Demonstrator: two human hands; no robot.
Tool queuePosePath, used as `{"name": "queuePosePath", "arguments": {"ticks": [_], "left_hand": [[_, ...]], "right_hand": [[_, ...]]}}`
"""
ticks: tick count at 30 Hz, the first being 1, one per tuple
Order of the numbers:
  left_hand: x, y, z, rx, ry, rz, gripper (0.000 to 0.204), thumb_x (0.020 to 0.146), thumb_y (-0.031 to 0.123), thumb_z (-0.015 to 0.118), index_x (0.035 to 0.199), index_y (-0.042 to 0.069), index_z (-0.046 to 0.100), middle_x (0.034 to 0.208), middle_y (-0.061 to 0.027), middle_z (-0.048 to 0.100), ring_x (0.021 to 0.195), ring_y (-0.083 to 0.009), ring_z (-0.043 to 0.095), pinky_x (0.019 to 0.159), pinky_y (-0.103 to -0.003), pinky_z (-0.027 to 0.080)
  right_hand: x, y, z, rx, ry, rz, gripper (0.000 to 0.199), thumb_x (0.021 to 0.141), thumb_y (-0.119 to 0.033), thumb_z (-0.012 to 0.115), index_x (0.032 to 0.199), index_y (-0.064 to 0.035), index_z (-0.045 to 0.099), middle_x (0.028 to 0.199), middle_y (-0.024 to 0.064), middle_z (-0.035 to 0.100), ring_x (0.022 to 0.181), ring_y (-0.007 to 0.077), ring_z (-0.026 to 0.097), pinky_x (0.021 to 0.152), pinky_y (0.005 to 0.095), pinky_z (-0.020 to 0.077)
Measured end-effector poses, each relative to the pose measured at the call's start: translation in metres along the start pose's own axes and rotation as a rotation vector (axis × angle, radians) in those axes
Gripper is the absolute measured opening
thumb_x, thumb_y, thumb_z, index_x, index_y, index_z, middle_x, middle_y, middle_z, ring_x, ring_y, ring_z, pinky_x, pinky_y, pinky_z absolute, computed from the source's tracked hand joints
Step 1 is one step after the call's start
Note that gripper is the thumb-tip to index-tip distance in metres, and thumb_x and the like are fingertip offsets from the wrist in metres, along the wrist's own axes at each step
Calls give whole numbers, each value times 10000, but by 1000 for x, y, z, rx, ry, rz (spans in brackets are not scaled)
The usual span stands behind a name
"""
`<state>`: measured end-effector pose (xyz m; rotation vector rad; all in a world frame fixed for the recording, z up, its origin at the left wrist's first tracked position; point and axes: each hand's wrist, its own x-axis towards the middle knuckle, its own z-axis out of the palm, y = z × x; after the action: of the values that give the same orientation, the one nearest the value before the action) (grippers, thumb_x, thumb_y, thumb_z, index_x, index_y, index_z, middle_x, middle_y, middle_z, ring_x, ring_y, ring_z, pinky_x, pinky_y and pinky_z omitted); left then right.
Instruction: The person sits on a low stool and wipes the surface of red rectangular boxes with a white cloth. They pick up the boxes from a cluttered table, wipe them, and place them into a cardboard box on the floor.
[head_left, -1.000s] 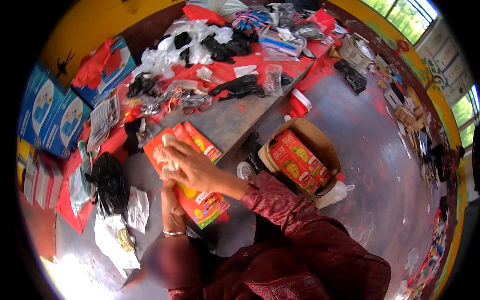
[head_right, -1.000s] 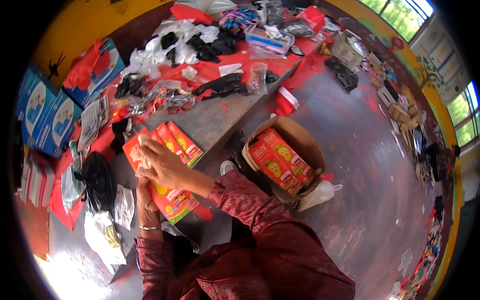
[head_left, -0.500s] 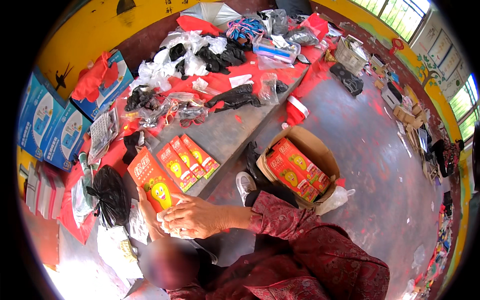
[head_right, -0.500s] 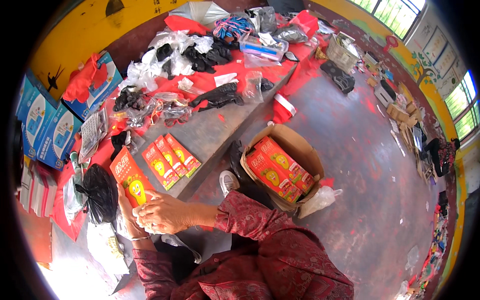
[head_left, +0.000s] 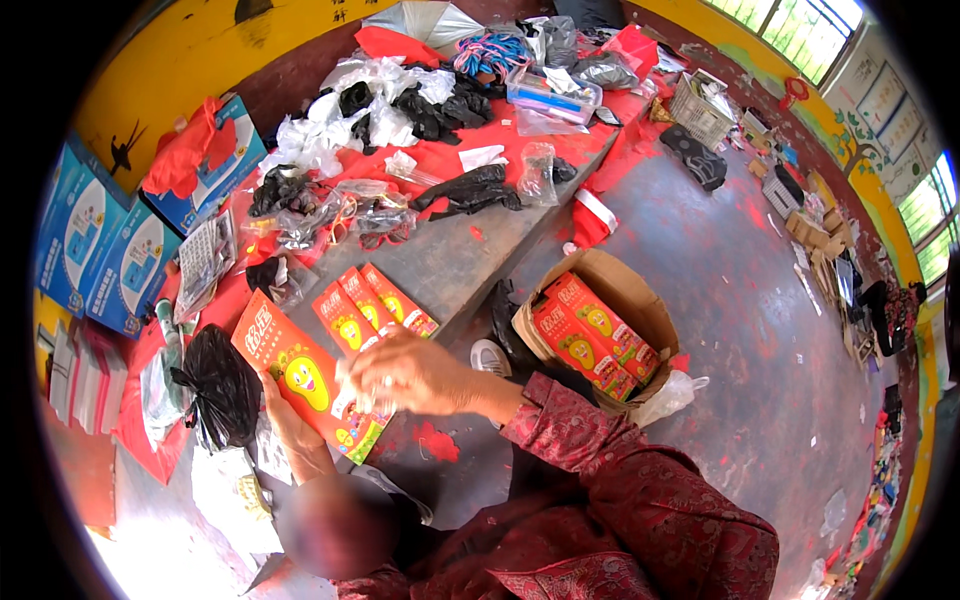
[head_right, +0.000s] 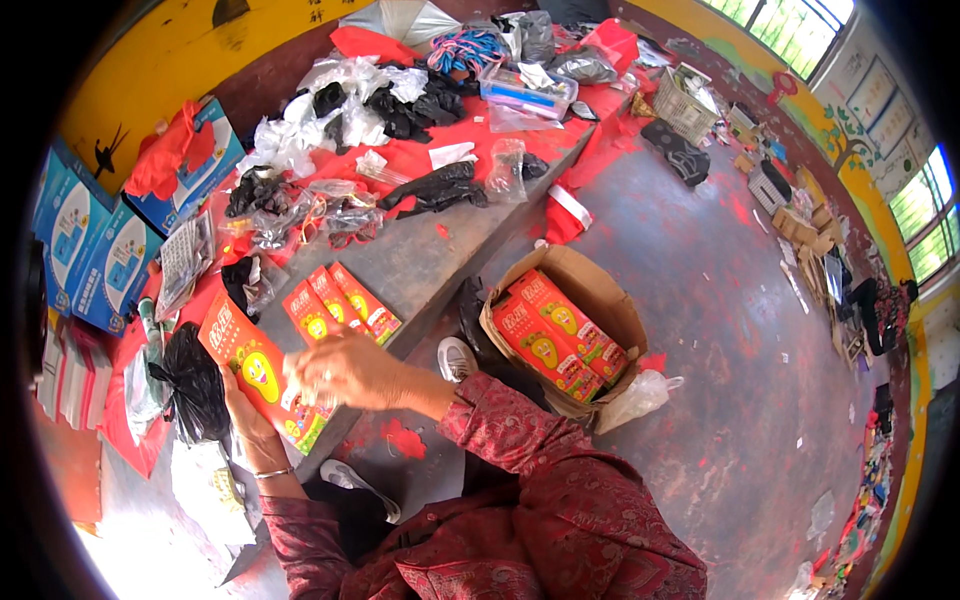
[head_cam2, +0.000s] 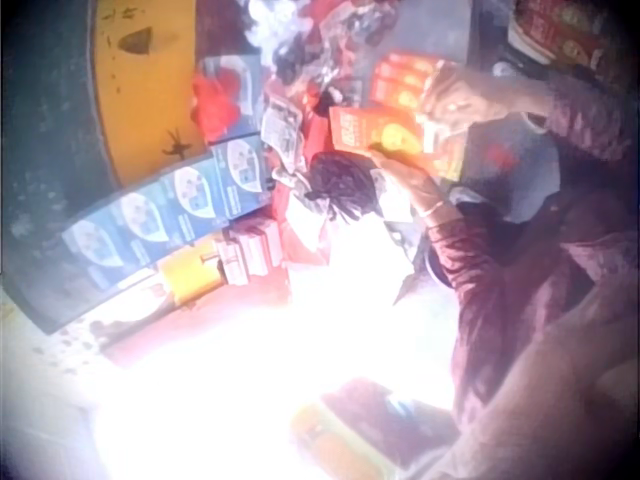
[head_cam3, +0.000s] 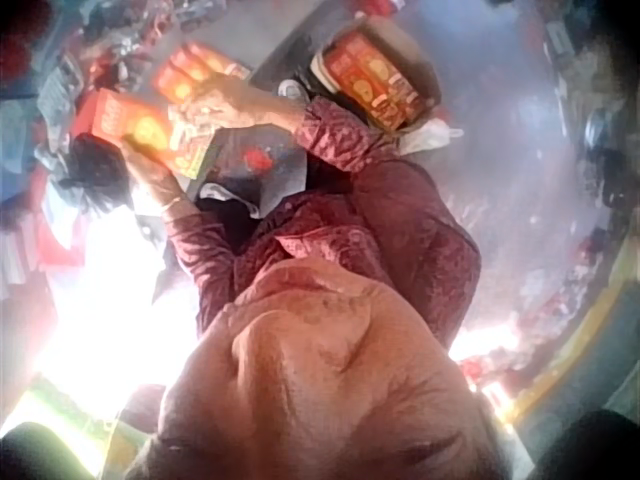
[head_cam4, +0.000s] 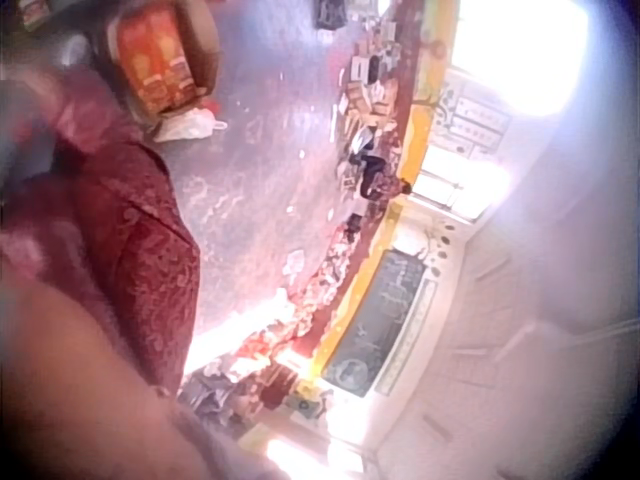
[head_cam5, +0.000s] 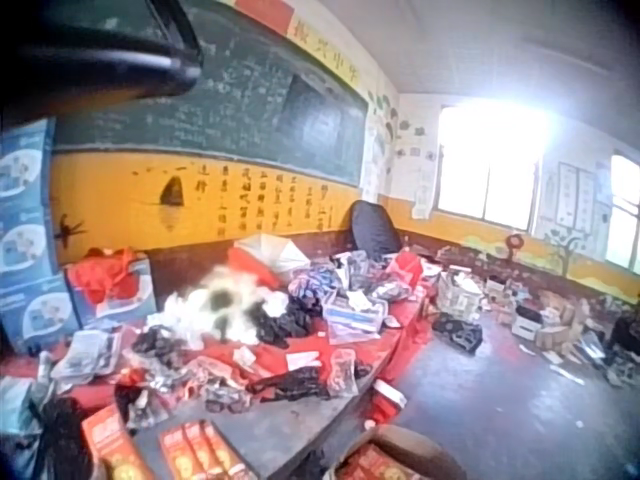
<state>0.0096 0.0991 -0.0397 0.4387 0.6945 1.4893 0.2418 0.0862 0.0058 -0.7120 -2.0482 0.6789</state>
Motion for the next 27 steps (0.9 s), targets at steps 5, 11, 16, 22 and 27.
{"name": "queuePosePath", "arguments": {"ticks": [5,11,16,22,27], "left_hand": [[-4,8,1,-11,96,43,454,926,381,448,1189,12,465,1089,-129,590,945,-256,603,824,-394,504],[-9,-11,29,-53,0,-45,469,945,413,379,1219,36,432,1164,-131,547,1013,-256,571,869,-396,479],[-21,-6,32,-26,-40,-217,478,952,419,347,1216,29,427,1157,-147,541,1015,-255,569,861,-400,481],[-22,-23,31,-11,-62,-430,484,948,420,358,1193,9,434,1080,-160,577,901,-255,619,764,-402,538],[-23,-27,38,40,-47,-323,525,941,450,356,1234,20,415,1148,-157,551,973,-253,597,809,-390,518]], "right_hand": [[1,26,-9,311,389,615,121,804,-42,589,918,-5,599,833,30,627,726,145,604,643,277,484],[14,-2,-7,430,374,341,155,815,-115,587,935,-18,602,857,41,607,727,109,570,609,241,447],[20,-9,27,-207,-92,-122,222,739,-36,582,959,-38,615,1048,74,614,985,256,566,871,369,426],[37,50,-1,-96,462,327,149,817,-97,571,935,-16,609,897,83,633,769,202,602,660,306,470],[14,41,2,804,580,883,224,796,-267,668,832,-56,602,672,-12,552,536,46,463,469,198,354]]}}
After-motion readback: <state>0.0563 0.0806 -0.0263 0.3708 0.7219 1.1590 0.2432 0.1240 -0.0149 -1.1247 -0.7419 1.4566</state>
